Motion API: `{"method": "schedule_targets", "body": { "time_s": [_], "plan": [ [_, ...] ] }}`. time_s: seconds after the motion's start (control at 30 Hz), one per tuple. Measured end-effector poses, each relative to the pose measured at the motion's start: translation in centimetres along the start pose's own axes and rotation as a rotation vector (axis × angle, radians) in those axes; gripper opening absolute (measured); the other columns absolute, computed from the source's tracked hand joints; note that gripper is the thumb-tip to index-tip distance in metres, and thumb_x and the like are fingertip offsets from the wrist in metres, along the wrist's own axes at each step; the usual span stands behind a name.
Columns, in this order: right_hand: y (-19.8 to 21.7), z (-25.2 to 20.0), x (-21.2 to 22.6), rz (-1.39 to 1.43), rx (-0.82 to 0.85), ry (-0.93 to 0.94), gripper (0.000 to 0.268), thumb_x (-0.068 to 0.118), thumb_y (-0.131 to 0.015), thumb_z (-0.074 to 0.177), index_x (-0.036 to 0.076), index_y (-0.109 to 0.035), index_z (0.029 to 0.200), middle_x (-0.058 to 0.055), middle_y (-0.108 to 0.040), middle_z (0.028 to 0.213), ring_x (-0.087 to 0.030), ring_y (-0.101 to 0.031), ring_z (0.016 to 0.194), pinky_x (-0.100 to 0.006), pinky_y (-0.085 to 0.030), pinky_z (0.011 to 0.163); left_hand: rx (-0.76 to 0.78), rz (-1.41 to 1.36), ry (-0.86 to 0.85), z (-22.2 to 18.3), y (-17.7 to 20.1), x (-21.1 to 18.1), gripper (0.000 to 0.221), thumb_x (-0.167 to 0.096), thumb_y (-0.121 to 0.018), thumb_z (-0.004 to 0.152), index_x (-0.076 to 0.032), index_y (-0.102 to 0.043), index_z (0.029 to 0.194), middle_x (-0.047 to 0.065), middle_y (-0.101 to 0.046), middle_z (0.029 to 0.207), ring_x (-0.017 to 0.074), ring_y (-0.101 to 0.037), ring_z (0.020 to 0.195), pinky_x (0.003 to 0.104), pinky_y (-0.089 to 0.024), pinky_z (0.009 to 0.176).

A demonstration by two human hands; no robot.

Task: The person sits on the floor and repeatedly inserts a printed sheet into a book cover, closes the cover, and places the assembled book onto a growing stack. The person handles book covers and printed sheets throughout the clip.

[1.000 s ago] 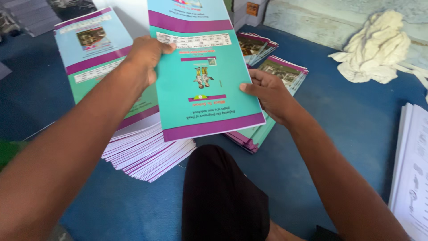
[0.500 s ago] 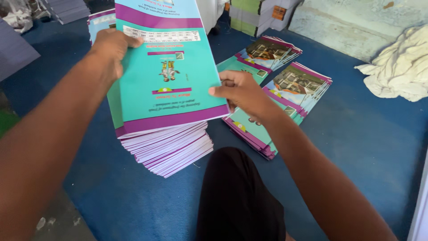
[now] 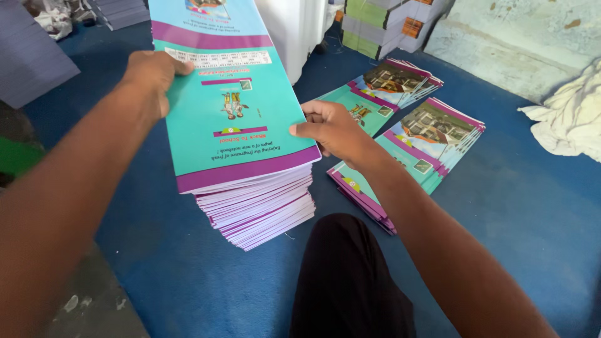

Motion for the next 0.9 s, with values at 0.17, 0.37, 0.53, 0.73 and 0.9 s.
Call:
{"method": "schedule_targets", "body": {
  "time_s": [0.17, 0.37, 0.53, 0.73, 0.9],
  "plan": [
    [-0.4, 1.6, -1.3, -0.044, 0.016, -0.042, 0.039, 0.017, -0.073, 0.086, 0.0, -0.069, 0.121, -0.001, -0.066, 0.076, -0.004, -0.05, 0.054, -0.023, -0.036, 0.043, -0.055, 0.032, -0.002, 1.2, 0.4, 2.1, 0.032, 0.001, -0.07, 0.086, 0.009, -0.064, 0.117, 0.02, -0.073, 0.111, 0.0279, -0.075, 0.096, 0.045, -0.06, 0.082],
    [-0.8, 2.7, -3.7, -0.083, 0.035, -0.068, 0.036, 0.017, -0.072, 0.087, 0.001, -0.069, 0.12, 0.0, -0.067, 0.081, -0.004, -0.05, 0.057, -0.023, -0.037, 0.044, -0.056, 0.017, 0.031, 2.5, 0.4, 5.3, 0.032, 0.004, -0.069, 0.084, 0.009, -0.065, 0.115, 0.021, -0.073, 0.109, 0.0287, -0.076, 0.094, 0.043, -0.062, 0.078],
    [-1.1, 3.0, -4.3, -0.094, 0.06, -0.019, 0.034, 0.016, -0.071, 0.089, 0.0, -0.069, 0.119, 0.0, -0.065, 0.078, -0.005, -0.05, 0.056, -0.024, -0.038, 0.045, -0.148, 0.108, 0.084, 2.4, 1.1, 7.1, 0.037, 0.001, -0.075, 0.083, 0.012, -0.06, 0.115, 0.021, -0.07, 0.111, 0.0288, -0.075, 0.095, 0.041, -0.061, 0.079],
    [-1.1, 2.8, -4.2, -0.168, 0.042, 0.014, 0.034, 0.02, -0.072, 0.089, 0.001, -0.071, 0.118, 0.0, -0.058, 0.071, -0.006, -0.05, 0.055, -0.025, -0.041, 0.045, -0.118, 0.093, 0.048, 2.2, 0.8, 7.7, 0.035, -0.001, -0.072, 0.084, 0.013, -0.064, 0.115, 0.022, -0.072, 0.114, 0.0285, -0.076, 0.096, 0.041, -0.062, 0.08],
    [-1.0, 2.6, -4.7, -0.243, 0.001, 0.031, 0.036, 0.025, -0.073, 0.088, 0.005, -0.071, 0.118, 0.001, -0.055, 0.073, -0.008, -0.052, 0.057, -0.026, -0.046, 0.046, -0.078, 0.024, 0.049, 2.7, 1.0, 8.3, 0.035, 0.001, -0.068, 0.087, 0.012, -0.057, 0.118, 0.025, -0.068, 0.114, 0.0322, -0.074, 0.097, 0.044, -0.061, 0.082]
  ]
}}
Point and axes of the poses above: each hand's wrist, its own z-axis towards the middle knuckle, its own y-axis out of the back of the hand, x = y × z, the point moved 6 cm from there along z, towards the middle knuckle
